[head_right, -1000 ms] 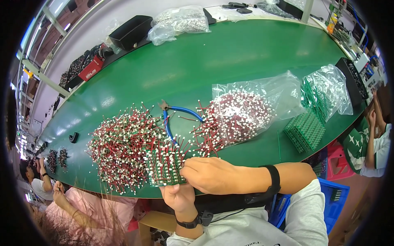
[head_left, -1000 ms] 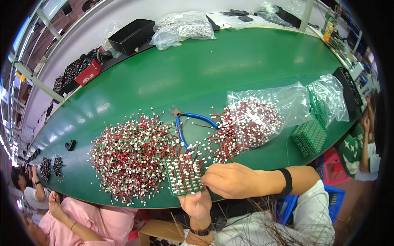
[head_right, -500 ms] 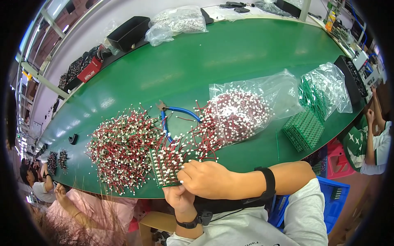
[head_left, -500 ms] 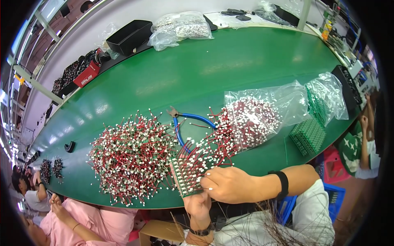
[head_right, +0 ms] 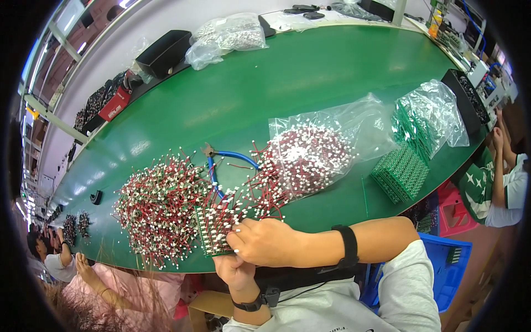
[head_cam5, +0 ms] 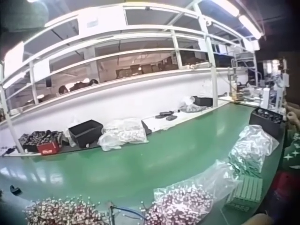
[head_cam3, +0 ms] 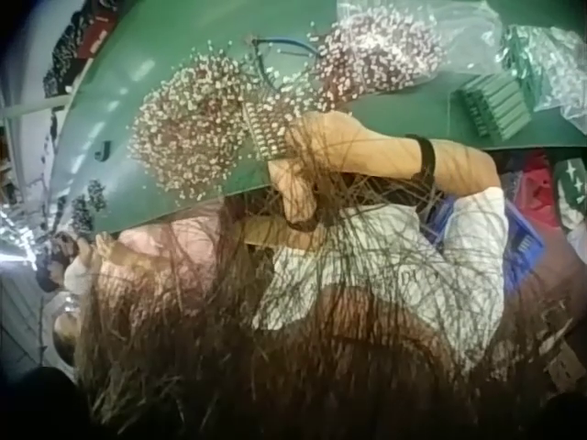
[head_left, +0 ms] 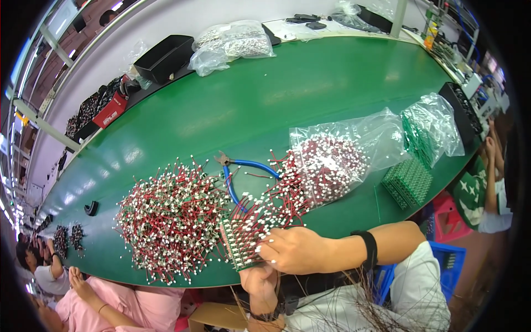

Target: The person picks up small electronic components from a pile and inserts them one by one into the holes of a green circuit board.

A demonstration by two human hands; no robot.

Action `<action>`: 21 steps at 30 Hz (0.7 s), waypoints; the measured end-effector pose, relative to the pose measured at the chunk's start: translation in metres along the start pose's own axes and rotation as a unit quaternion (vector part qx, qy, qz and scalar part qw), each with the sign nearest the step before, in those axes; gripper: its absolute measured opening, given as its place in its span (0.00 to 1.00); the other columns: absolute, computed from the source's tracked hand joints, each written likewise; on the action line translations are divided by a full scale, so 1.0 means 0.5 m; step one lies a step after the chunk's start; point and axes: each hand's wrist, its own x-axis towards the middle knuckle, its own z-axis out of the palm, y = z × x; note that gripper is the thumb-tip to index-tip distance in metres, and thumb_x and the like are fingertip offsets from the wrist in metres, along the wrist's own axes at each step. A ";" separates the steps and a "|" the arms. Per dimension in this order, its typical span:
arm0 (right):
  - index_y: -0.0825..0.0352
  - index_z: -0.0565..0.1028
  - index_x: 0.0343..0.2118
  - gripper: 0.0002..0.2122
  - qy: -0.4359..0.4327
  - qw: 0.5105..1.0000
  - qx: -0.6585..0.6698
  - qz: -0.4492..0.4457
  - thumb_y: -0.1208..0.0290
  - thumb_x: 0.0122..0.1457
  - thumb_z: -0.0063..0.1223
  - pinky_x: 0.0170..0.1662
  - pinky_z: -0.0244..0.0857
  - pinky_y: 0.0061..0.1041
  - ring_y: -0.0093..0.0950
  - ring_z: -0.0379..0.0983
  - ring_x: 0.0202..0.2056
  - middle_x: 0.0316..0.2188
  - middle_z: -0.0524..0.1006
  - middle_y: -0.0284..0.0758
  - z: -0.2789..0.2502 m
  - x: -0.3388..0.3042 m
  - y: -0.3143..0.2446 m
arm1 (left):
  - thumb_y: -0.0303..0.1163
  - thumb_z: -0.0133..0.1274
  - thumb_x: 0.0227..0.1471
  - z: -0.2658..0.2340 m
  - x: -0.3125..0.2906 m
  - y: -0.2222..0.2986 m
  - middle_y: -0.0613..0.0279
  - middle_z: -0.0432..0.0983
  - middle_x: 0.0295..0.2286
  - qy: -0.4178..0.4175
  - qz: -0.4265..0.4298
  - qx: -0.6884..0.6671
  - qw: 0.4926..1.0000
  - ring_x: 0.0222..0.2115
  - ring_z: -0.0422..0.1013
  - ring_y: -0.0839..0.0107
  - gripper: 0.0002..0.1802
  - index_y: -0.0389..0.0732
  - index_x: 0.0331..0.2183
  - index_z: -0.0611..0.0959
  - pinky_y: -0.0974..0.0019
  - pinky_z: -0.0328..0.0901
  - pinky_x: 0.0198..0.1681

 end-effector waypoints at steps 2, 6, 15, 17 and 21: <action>0.68 0.71 0.28 0.09 0.034 0.999 0.024 -0.002 0.72 0.42 0.53 0.23 0.66 0.23 0.26 0.71 0.25 0.22 0.70 0.31 0.009 0.005 -0.001 | 0.25 0.40 0.35 -0.004 0.005 -0.004 0.50 0.68 0.51 -0.017 0.002 -0.010 1.000 0.49 0.68 0.60 0.41 0.33 0.58 0.62 0.57 0.61 0.56; 0.66 0.71 0.25 0.07 0.125 0.988 0.095 -0.013 0.71 0.46 0.56 0.21 0.66 0.25 0.28 0.70 0.23 0.22 0.70 0.32 -0.030 0.020 0.042 | 0.24 0.43 0.36 -0.016 0.004 -0.017 0.48 0.67 0.52 0.120 0.079 -0.062 0.988 0.51 0.67 0.55 0.41 0.33 0.58 0.63 0.54 0.59 0.59; 0.62 0.78 0.34 0.10 -0.060 0.991 0.049 0.108 0.73 0.46 0.62 0.38 0.67 0.29 0.32 0.69 0.36 0.31 0.71 0.32 -0.043 -0.006 0.125 | 0.20 0.44 0.31 0.007 0.024 -0.003 0.50 0.66 0.54 0.158 0.095 -0.126 0.975 0.56 0.62 0.54 0.44 0.36 0.58 0.65 0.50 0.51 0.65; 0.63 0.78 0.33 0.09 -0.070 0.992 0.050 0.096 0.73 0.47 0.61 0.38 0.67 0.30 0.32 0.69 0.37 0.30 0.71 0.33 -0.037 -0.007 0.127 | 0.20 0.44 0.31 -0.002 0.018 -0.005 0.50 0.66 0.54 0.163 0.095 -0.129 0.973 0.56 0.62 0.54 0.44 0.36 0.58 0.65 0.49 0.51 0.65; 0.63 0.77 0.30 0.05 -0.080 0.994 0.025 0.066 0.73 0.48 0.59 0.39 0.66 0.30 0.32 0.68 0.37 0.29 0.71 0.33 -0.030 -0.003 0.134 | 0.22 0.45 0.35 -0.025 0.015 -0.017 0.50 0.64 0.56 0.140 0.102 -0.111 0.979 0.56 0.62 0.53 0.42 0.37 0.59 0.64 0.50 0.53 0.64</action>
